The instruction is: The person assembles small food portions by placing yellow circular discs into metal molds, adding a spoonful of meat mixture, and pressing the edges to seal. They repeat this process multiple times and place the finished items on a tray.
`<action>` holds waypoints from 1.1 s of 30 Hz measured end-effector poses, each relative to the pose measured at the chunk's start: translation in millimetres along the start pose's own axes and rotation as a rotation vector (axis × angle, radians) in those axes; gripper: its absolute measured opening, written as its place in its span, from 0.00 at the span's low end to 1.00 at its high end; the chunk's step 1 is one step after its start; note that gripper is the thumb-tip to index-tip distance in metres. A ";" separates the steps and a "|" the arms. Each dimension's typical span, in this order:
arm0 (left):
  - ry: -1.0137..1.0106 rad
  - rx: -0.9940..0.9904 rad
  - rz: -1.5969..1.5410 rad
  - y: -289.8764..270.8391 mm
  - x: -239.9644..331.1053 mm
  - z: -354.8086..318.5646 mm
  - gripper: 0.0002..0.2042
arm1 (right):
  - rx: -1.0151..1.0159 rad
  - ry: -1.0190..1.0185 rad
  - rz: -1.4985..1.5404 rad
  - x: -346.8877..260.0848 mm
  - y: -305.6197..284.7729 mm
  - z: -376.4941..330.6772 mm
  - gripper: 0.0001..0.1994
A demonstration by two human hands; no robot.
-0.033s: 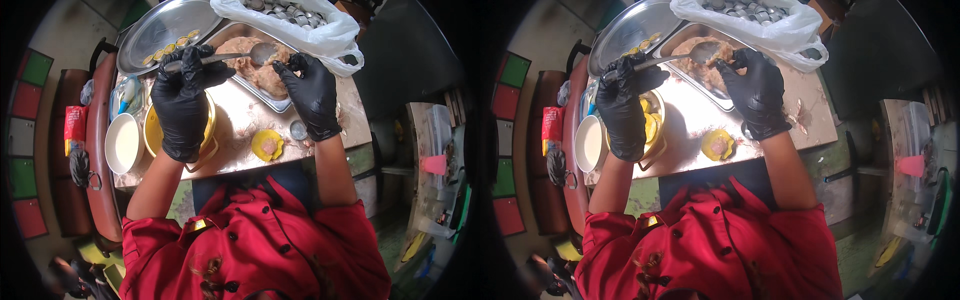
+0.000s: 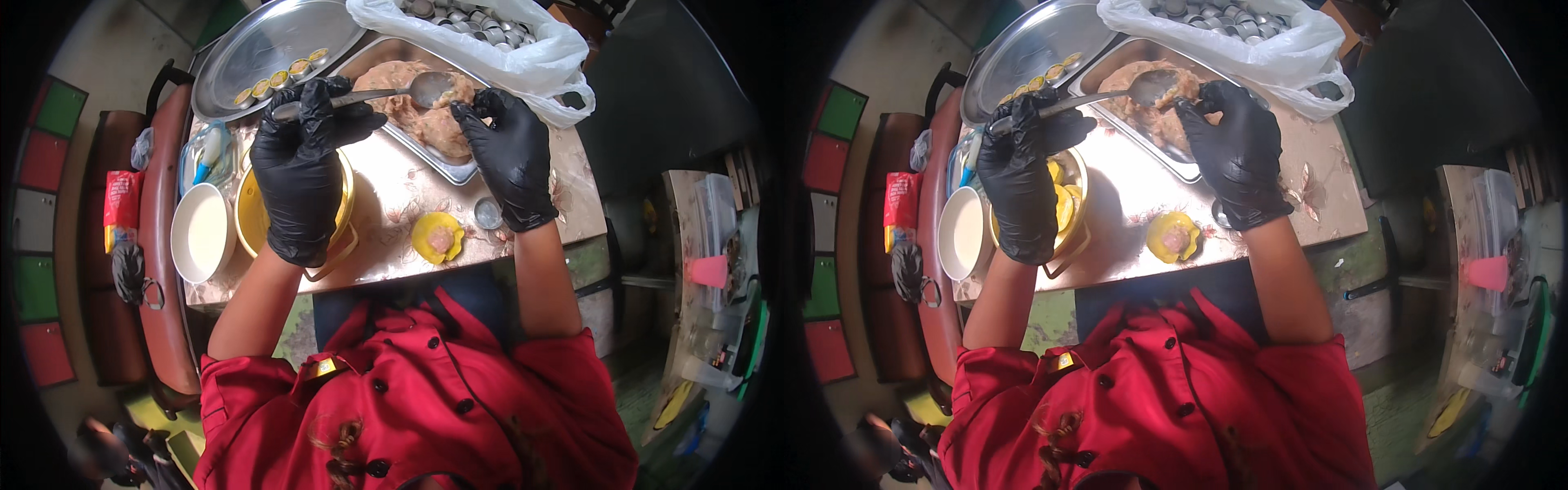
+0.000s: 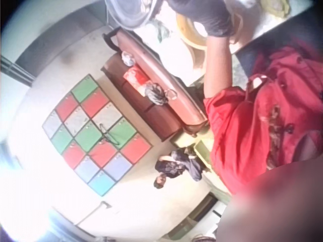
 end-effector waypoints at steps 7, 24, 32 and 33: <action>-0.116 0.010 -0.051 -11.9 -15.4 -5.8 0.09 | -0.129 0.013 0.025 11.4 -9.3 8.8 0.14; -0.402 0.010 0.061 -15.4 -17.6 11.3 0.11 | -0.057 -0.521 -0.517 5.3 -14.2 15.2 0.14; -0.522 0.032 -0.037 -31.7 -28.1 19.6 0.13 | -0.075 -0.367 -0.526 15.1 -21.5 15.2 0.21; -0.519 0.029 -0.048 -32.8 -27.9 19.3 0.13 | -0.062 -0.329 -0.519 13.7 -22.6 15.8 0.20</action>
Point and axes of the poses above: each hand's wrist, its own z-axis towards the middle knuckle, its own y-axis out of the palm, x = y × z, the point moved 1 cm from there along z, towards the middle knuckle, and after that the axes turned 11 degrees about y, right-handed, at the moved point
